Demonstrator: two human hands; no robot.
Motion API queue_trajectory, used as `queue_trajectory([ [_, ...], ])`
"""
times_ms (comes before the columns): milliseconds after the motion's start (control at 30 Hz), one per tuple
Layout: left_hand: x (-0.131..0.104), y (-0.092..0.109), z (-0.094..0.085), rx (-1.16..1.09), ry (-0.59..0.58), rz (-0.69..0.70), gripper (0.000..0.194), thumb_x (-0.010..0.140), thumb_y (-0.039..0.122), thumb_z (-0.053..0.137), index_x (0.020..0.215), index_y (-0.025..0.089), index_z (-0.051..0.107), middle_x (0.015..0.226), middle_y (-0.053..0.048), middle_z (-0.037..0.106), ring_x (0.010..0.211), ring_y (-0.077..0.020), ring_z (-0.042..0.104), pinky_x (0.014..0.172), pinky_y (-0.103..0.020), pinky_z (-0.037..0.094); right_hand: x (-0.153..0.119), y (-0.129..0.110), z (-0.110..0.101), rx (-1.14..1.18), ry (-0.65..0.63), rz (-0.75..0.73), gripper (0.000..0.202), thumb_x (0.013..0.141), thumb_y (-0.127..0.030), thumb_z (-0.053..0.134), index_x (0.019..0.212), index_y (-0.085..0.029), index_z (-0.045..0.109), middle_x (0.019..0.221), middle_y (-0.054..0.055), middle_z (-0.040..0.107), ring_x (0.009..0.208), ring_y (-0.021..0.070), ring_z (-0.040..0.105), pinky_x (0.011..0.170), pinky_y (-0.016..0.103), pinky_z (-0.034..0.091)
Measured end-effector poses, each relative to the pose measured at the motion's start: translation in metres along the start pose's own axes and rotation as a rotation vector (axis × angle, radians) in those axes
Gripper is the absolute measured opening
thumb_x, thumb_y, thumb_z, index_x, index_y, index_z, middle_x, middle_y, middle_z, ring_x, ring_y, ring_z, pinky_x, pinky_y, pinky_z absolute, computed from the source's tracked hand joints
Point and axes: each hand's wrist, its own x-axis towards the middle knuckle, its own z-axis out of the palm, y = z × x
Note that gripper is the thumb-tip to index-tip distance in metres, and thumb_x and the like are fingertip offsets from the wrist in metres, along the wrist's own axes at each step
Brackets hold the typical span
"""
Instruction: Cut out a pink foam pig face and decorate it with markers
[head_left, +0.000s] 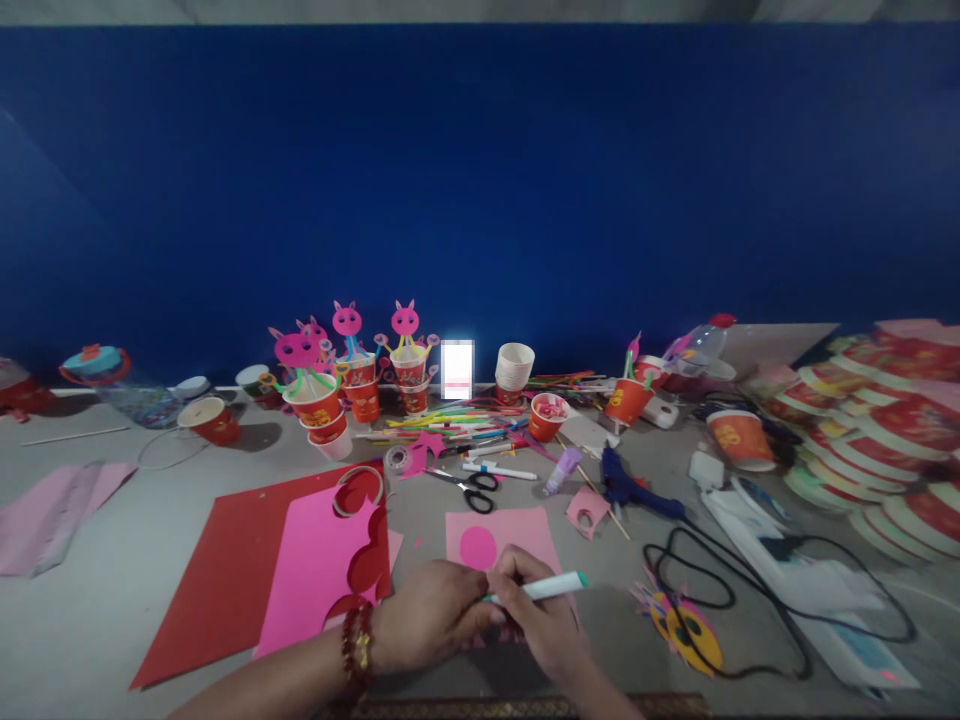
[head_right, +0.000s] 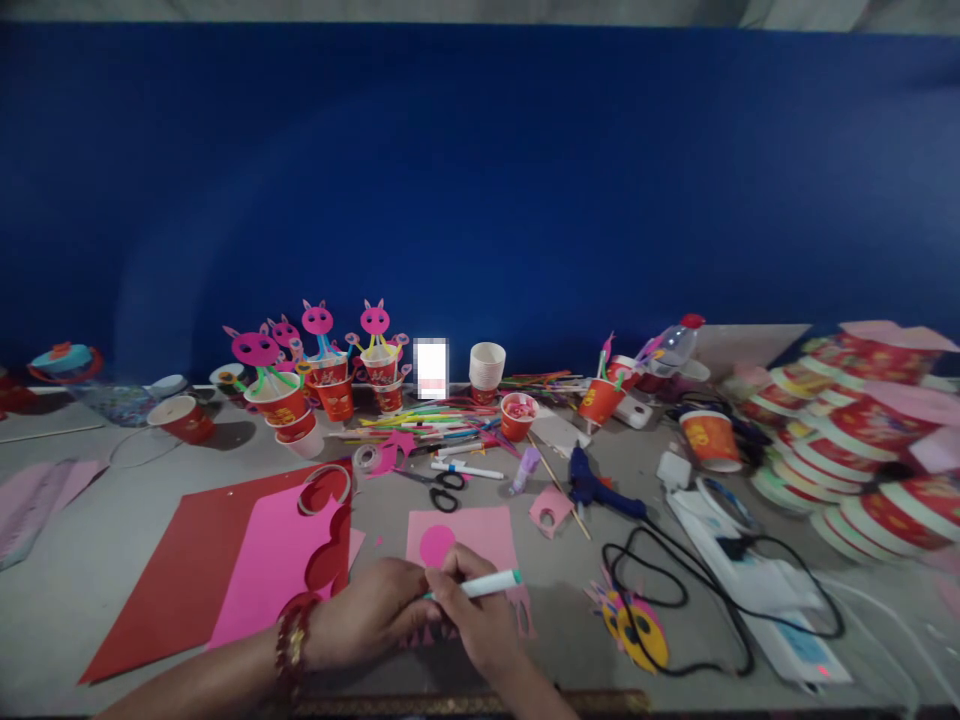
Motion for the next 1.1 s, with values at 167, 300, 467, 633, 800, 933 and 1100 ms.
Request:
queue_trajectory([
  [167,-0.004,0.0,-0.002,-0.086,-0.02,0.024,0.055,0.101,0.055,0.025,0.099,0.017,0.065,0.081,-0.005,0.068,0.07,-0.0147,0.062,0.064,-0.02,0.043,-0.003,0.0,0.0,0.03,-0.002,-0.036,0.048,0.081,-0.06,0.065,0.062,-0.02,0.048,0.049,-0.007,0.044,0.04,0.0068,0.039,0.039,0.019,0.03],
  [300,-0.005,0.002,-0.003,-0.21,-0.022,0.029,0.059,0.1,0.057,0.023,0.097,0.016,0.065,0.079,-0.004,0.064,0.069,-0.0139,0.056,0.064,-0.021,0.041,-0.005,-0.004,0.004,0.046,0.055,-0.052,0.047,0.081,-0.058,0.067,0.061,-0.018,0.05,0.051,-0.006,0.045,0.04,0.0061,0.039,0.039,0.018,0.03],
  [467,-0.007,0.009,-0.004,-0.401,-0.019,0.003,0.061,0.098,0.063,0.028,0.084,0.014,0.061,0.063,0.001,0.05,0.056,-0.0103,0.043,0.055,-0.021,0.034,-0.007,-0.011,0.008,0.069,0.068,-0.05,0.051,0.079,-0.063,0.066,0.06,-0.018,0.052,0.052,-0.007,0.044,0.038,0.0049,0.036,0.036,0.017,0.026],
  [633,-0.007,0.012,-0.001,-0.683,-0.082,-0.057,0.062,0.093,0.069,0.033,0.07,0.015,0.053,0.054,0.004,0.042,0.047,-0.0082,0.036,0.047,-0.021,0.029,-0.009,-0.012,0.007,0.034,0.059,-0.067,0.05,0.081,-0.062,0.064,0.06,-0.018,0.052,0.047,-0.007,0.042,0.037,0.0052,0.034,0.037,0.018,0.025],
  [800,-0.002,0.004,0.006,-0.644,-0.085,-0.071,0.058,0.099,0.06,0.027,0.081,0.014,0.058,0.056,0.002,0.048,0.048,-0.0095,0.042,0.051,-0.022,0.035,-0.003,-0.007,0.005,0.033,0.1,-0.023,0.05,0.079,-0.064,0.065,0.062,-0.02,0.049,0.048,-0.008,0.041,0.036,0.0048,0.032,0.035,0.017,0.023],
  [933,-0.001,0.003,0.009,-0.048,0.116,-0.147,0.021,0.098,0.032,0.045,0.095,0.016,0.059,0.088,-0.006,0.066,0.079,-0.0175,0.06,0.071,-0.026,0.045,0.004,-0.008,0.001,0.028,0.101,0.037,0.048,0.078,-0.062,0.067,0.066,-0.021,0.045,0.044,-0.01,0.039,0.035,0.0056,0.032,0.035,0.017,0.025],
  [1100,0.002,0.005,0.012,0.222,0.143,-0.127,0.012,0.094,0.02,0.051,0.103,0.018,0.059,0.098,-0.007,0.07,0.089,-0.0207,0.065,0.08,-0.029,0.049,0.004,-0.008,0.001,-0.004,0.111,0.014,0.048,0.078,-0.061,0.069,0.064,-0.021,0.045,0.044,-0.01,0.037,0.037,0.0059,0.031,0.036,0.018,0.024],
])
